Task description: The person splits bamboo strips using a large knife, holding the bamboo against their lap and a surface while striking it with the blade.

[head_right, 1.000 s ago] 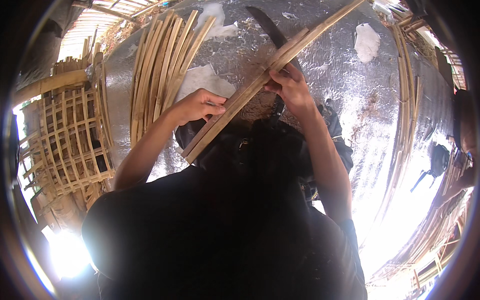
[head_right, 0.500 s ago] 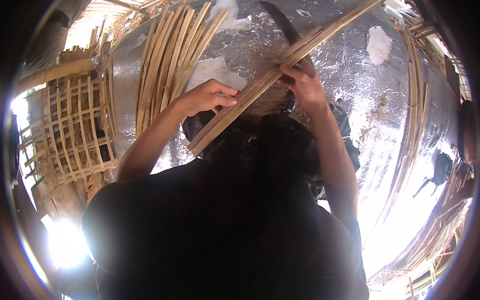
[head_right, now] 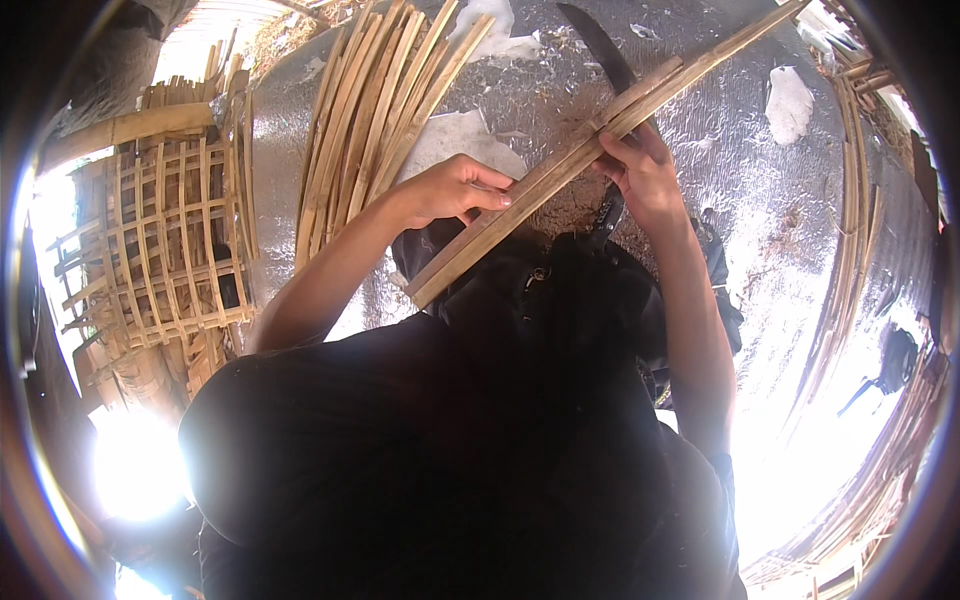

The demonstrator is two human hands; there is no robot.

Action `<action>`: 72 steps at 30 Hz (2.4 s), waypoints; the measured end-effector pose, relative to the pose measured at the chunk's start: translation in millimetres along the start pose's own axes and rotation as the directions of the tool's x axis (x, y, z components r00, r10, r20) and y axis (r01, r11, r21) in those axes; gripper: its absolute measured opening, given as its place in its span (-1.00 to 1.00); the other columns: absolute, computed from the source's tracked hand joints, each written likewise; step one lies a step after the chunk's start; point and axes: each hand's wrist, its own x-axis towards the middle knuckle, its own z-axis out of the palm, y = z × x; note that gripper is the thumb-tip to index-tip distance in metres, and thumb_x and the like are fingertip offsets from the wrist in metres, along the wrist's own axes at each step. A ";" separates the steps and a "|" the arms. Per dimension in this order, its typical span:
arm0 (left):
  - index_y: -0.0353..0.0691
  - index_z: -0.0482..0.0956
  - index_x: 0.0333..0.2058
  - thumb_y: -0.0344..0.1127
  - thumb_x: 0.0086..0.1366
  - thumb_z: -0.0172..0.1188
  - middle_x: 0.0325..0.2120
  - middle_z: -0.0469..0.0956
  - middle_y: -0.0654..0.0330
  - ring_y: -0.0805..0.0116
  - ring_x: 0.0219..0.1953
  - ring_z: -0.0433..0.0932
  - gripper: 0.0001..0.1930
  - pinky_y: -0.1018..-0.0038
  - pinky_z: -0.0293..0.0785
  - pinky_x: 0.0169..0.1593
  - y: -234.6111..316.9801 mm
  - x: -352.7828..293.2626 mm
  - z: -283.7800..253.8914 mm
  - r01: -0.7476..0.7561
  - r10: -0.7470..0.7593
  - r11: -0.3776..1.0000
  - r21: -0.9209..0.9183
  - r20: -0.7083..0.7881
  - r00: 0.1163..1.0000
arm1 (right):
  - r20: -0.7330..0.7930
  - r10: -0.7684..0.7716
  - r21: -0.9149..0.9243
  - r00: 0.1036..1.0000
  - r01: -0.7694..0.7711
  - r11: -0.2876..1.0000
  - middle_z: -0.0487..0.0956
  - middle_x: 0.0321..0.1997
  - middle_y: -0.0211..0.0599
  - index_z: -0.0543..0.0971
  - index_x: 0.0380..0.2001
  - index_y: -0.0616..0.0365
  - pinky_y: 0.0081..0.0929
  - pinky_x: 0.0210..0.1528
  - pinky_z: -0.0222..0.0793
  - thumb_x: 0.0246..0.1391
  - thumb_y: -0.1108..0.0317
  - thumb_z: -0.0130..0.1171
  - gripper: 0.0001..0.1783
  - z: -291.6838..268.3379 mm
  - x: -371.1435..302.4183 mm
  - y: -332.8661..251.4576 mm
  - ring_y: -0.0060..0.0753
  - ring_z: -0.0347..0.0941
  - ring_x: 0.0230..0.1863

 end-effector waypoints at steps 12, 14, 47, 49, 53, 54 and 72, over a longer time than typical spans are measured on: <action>-0.24 0.69 0.03 -0.19 0.28 0.35 -0.23 0.68 0.22 0.41 -0.19 0.59 -0.61 0.40 0.57 -0.25 5.4 -2.1 9.0 -0.020 0.026 0.997 0.074 -0.088 0.996 | -0.003 0.015 0.035 1.000 -0.015 0.999 0.60 0.02 -0.32 0.43 0.22 0.15 -0.34 0.03 0.50 0.17 0.45 0.29 -0.46 0.8 -1.4 -1.6 -0.38 0.55 0.01; -0.23 0.73 -0.04 -0.16 0.25 0.40 -0.29 0.69 0.25 0.43 -0.28 0.59 -0.63 0.42 0.53 -0.29 3.8 -2.4 9.9 -0.046 0.057 0.993 0.112 -0.102 0.993 | 0.005 0.004 0.024 1.000 -0.004 1.000 0.61 0.08 -0.28 0.43 0.23 0.13 -0.23 0.15 0.44 0.15 0.41 0.31 -0.43 2.9 -2.6 -1.9 -0.33 0.52 0.09; -0.30 0.77 -0.27 -0.25 0.24 0.41 -0.53 0.60 0.33 0.60 -0.46 0.47 -0.78 0.55 0.34 -0.37 -24.0 -3.6 0.2 -0.024 0.029 0.995 0.098 -0.049 0.998 | -0.464 -0.180 -0.616 0.867 -0.170 0.770 0.57 -0.64 -0.30 0.67 -0.55 0.33 -0.50 -0.59 0.32 0.05 0.23 0.38 -0.68 -56.5 91.0 -94.9 -0.55 0.48 -0.62; -0.30 0.77 -0.27 -0.27 0.24 0.40 -0.52 0.60 0.33 0.59 -0.46 0.45 -0.80 0.55 0.33 -0.34 -25.7 -1.4 1.7 -0.003 0.007 0.994 0.107 -0.038 0.999 | -0.435 -0.201 -0.653 0.877 -0.154 0.741 0.58 -0.64 -0.30 0.67 -0.57 0.33 -0.51 -0.58 0.33 0.06 0.21 0.35 -0.66 -69.8 100.6 -85.3 -0.56 0.50 -0.61; -0.30 0.76 -0.25 -0.29 0.25 0.39 -0.48 0.64 0.31 0.55 -0.41 0.52 -0.80 0.52 0.41 -0.26 -33.5 -18.9 -8.7 -0.068 0.070 0.997 0.021 -0.066 0.995 | -0.254 -0.314 -0.542 0.915 0.134 0.830 0.48 -0.63 -0.31 0.56 -0.51 0.29 -0.49 -0.61 0.24 0.24 0.18 0.18 -0.63 -48.5 72.4 -90.0 -0.56 0.35 -0.66; -0.31 0.76 -0.25 -0.29 0.25 0.38 -0.46 0.65 0.30 0.54 -0.39 0.54 -0.80 0.50 0.44 -0.25 -33.6 -24.5 -16.8 -0.092 0.090 0.996 -0.014 -0.088 0.992 | -0.122 -0.367 -0.447 0.922 0.279 0.850 0.50 -0.57 -0.30 0.53 -0.41 0.31 -0.48 -0.56 0.32 0.29 0.19 0.13 -0.64 -48.3 63.7 -94.9 -0.53 0.40 -0.61; -0.22 0.57 -0.17 -0.33 0.35 0.18 -0.53 0.60 0.13 0.22 -0.38 0.68 -0.86 0.25 0.57 -0.33 52.4 -15.7 28.4 -0.532 0.911 0.259 0.806 -0.021 0.411 | 0.098 -0.513 -0.075 0.853 0.520 0.851 0.57 -0.33 -0.26 0.42 -0.13 0.30 -0.46 -0.33 0.55 0.39 0.37 0.08 -0.82 99.3 -61.5 -19.7 -0.46 0.56 -0.36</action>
